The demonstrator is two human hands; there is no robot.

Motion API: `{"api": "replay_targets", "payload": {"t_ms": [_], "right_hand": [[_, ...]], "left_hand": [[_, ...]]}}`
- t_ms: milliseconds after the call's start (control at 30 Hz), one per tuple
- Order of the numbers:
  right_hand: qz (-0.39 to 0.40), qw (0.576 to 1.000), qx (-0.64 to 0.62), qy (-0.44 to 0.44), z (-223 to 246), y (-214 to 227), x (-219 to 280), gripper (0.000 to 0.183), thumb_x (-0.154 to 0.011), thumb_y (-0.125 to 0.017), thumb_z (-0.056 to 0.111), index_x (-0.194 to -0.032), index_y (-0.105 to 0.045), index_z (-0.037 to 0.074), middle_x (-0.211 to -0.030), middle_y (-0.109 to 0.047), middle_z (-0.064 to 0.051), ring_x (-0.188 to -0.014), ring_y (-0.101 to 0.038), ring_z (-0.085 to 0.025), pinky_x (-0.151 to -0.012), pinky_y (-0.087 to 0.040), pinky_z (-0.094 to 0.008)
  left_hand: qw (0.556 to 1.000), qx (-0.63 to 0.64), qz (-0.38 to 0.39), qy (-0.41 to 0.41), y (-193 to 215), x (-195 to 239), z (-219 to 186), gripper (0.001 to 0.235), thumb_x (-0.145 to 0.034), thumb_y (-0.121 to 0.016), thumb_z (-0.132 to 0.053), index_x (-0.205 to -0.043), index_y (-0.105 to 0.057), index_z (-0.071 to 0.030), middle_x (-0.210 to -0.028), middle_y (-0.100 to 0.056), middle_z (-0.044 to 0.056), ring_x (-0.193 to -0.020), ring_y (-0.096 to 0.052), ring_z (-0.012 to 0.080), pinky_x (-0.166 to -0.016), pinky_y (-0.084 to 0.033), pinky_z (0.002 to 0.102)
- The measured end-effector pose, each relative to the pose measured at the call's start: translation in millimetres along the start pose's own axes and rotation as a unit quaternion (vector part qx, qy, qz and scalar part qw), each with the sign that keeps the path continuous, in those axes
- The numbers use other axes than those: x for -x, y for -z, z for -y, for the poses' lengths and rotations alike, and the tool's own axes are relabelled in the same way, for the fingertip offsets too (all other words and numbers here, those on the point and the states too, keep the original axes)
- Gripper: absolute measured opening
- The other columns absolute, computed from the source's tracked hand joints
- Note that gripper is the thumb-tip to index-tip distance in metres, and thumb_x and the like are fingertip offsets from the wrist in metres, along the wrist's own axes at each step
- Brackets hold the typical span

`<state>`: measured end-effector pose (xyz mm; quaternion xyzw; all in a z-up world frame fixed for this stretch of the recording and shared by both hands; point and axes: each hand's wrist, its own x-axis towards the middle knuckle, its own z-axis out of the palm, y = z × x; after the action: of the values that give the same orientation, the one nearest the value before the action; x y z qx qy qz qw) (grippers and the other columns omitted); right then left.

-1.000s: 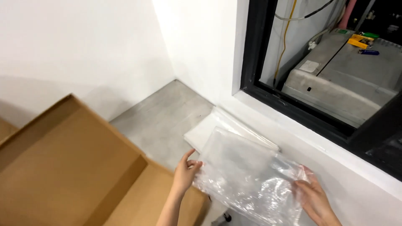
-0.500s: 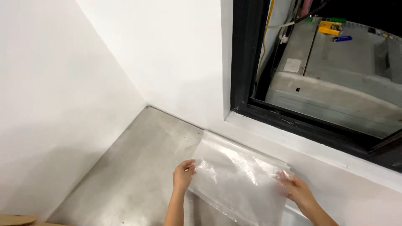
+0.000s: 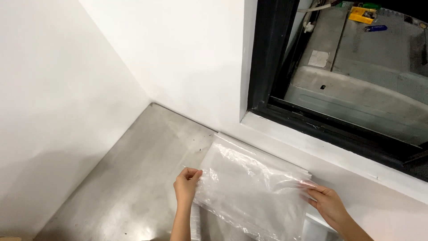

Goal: Picking clothes from a rack and folding them on a table for packing

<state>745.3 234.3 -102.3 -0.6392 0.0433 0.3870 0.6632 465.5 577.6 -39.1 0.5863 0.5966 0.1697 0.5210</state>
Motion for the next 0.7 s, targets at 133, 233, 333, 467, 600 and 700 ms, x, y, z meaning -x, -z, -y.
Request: {"api": "replay_targets", "payload": {"t_ms": [133,233,333,467,600,700], "right_hand": [[-0.023,1.000,-0.002,-0.003,26.1,-18.3,8.1,0.026,-0.104,-0.054,-0.013,-0.120,-0.073,-0.019,-0.137,-0.073,-0.024,-0.127,-0.066,-0.035,-0.113,-0.054,-0.052],[-0.013,1.000,0.020,0.005,44.5,-30.8,22.2,0.030,-0.106,-0.052,-0.008,-0.125,-0.075,-0.013,-0.137,-0.073,-0.021,-0.127,-0.065,-0.032,-0.112,-0.054,-0.050],[-0.031,0.996,0.074,-0.037,56.9,-38.3,35.3,0.035,-0.106,-0.056,0.007,-0.133,-0.074,-0.007,-0.150,-0.070,-0.015,-0.138,-0.062,-0.027,-0.118,-0.048,-0.045],[-0.030,0.996,0.082,-0.003,38.9,-13.7,16.9,0.034,-0.102,-0.063,0.010,-0.124,-0.076,-0.013,-0.138,-0.073,-0.022,-0.130,-0.064,-0.029,-0.110,-0.054,-0.049],[-0.041,0.980,0.196,-0.003,33.7,3.2,10.0,0.034,-0.099,-0.072,0.015,-0.115,-0.085,-0.012,-0.128,-0.072,-0.013,-0.111,-0.065,-0.025,-0.097,-0.061,-0.045],[-0.062,0.953,0.295,-0.035,40.6,3.7,9.4,0.035,-0.094,-0.079,0.028,-0.096,-0.088,-0.005,-0.132,-0.079,-0.010,-0.106,-0.071,-0.024,-0.099,-0.059,-0.039]], "left_hand": [[1.000,0.028,0.003,-0.004,-7.9,-10.3,-16.1,0.011,-0.095,-0.078,-0.019,-0.088,-0.076,-0.010,-0.085,-0.076,0.002,-0.080,-0.068,0.0143,-0.078,-0.058,0.028],[0.999,-0.003,0.001,-0.042,-21.3,-33.2,-7.4,0.013,-0.095,-0.077,-0.021,-0.086,-0.074,-0.013,-0.082,-0.072,-0.003,-0.078,-0.061,0.0113,-0.077,-0.048,0.027],[0.997,-0.075,0.017,-0.018,-27.2,-47.7,3.5,0.014,-0.098,-0.073,-0.030,-0.097,-0.075,-0.016,-0.088,-0.073,-0.003,-0.079,-0.063,0.0122,-0.078,-0.051,0.029],[0.988,-0.134,0.024,-0.074,-18.4,-52.4,10.7,0.015,-0.098,-0.071,-0.030,-0.095,-0.074,-0.016,-0.100,-0.074,-0.002,-0.097,-0.064,0.0155,-0.086,-0.049,0.032],[0.988,-0.136,0.072,-0.004,-2.5,-39.6,-3.8,0.012,-0.103,-0.065,-0.028,-0.097,-0.067,-0.018,-0.082,-0.075,-0.002,-0.071,-0.055,0.0120,-0.060,-0.041,0.030],[0.992,-0.118,0.050,-0.008,-4.1,-31.6,-3.0,0.012,-0.106,-0.062,-0.026,-0.099,-0.069,-0.019,-0.081,-0.071,-0.004,-0.061,-0.042,0.0114,-0.057,-0.036,0.029]]}}
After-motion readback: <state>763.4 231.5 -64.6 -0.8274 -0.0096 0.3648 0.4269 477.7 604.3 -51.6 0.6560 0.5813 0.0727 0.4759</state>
